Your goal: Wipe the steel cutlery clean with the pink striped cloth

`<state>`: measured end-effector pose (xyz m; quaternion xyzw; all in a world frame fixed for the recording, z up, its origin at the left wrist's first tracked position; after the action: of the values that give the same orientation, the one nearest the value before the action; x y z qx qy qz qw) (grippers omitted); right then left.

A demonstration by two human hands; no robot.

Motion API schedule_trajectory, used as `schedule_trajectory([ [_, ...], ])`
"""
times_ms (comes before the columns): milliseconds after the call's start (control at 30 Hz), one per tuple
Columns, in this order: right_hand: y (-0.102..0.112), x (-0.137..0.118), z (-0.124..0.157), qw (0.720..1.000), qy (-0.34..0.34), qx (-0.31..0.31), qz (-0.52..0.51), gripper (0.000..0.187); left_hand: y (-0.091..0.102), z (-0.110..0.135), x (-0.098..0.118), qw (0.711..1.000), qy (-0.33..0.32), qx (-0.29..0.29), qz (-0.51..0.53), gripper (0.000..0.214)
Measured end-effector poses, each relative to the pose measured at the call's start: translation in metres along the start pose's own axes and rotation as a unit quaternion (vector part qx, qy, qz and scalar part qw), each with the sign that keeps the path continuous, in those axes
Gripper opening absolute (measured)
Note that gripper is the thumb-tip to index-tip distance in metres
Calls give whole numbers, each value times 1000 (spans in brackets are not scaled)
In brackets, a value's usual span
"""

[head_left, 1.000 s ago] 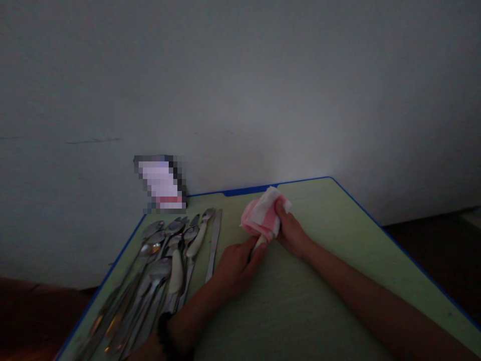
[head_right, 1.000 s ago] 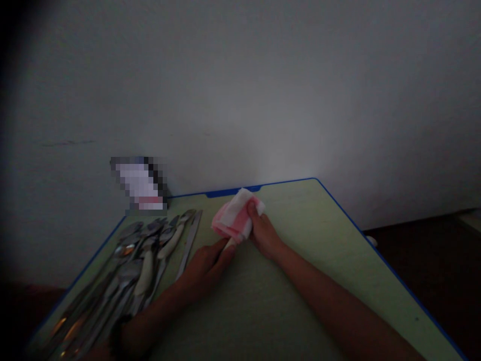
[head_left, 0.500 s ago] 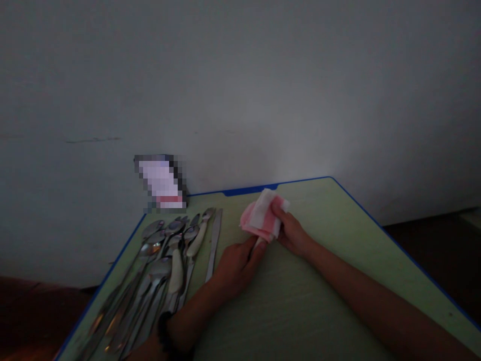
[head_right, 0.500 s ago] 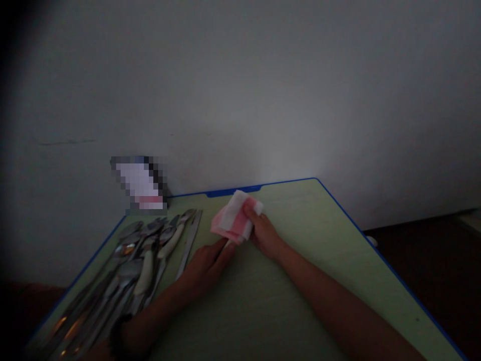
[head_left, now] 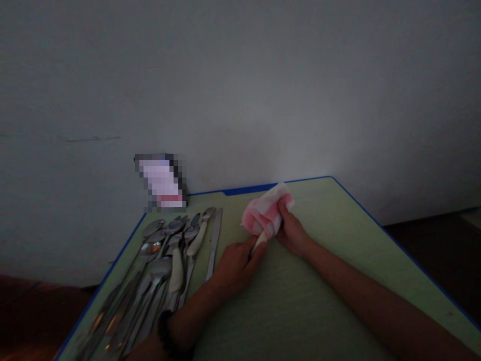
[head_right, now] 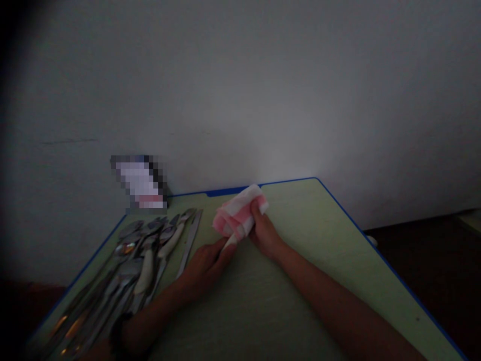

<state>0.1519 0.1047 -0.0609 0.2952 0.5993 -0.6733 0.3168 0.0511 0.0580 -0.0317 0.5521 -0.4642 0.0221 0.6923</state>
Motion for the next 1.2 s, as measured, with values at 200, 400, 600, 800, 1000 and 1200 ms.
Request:
schedule_trajectory([
  [200, 2, -1, 1, 1000, -5, 13, 4, 35, 1, 1, 2, 1000, 4, -6, 9, 39],
  [400, -3, -4, 4, 992, 41, -59, 108, 29, 1, 1, 0, 1000, 12, -1, 2, 40],
  [600, 4, -5, 3, 986, 64, -30, 152, 29, 0, 1, 3, 1000, 0, -13, -20, 40],
  [800, 14, -18, 8, 947, 127, 53, 289, 35, -3, 0, 3, 999, -10, -23, -45, 39],
  [1000, 11, -23, 9, 929, 122, 53, 345, 36, -6, 1, 2, 998, -21, -22, -61, 41],
  [1200, 13, -7, 3, 969, 73, -3, 235, 21, -4, 1, 3, 998, -25, -18, -51, 40],
])
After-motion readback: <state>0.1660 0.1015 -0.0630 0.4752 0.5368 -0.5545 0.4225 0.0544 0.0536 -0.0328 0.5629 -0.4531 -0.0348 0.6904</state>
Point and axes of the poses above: each hand's wrist, its own z-axis away from the middle knuckle, its own y-axis out of the back of the hand, x = y × z, the point moved 9 cm from there along -z, towards the middle knuckle, and after that the axes turned 5 degrees about z, right-handed, at the moved point
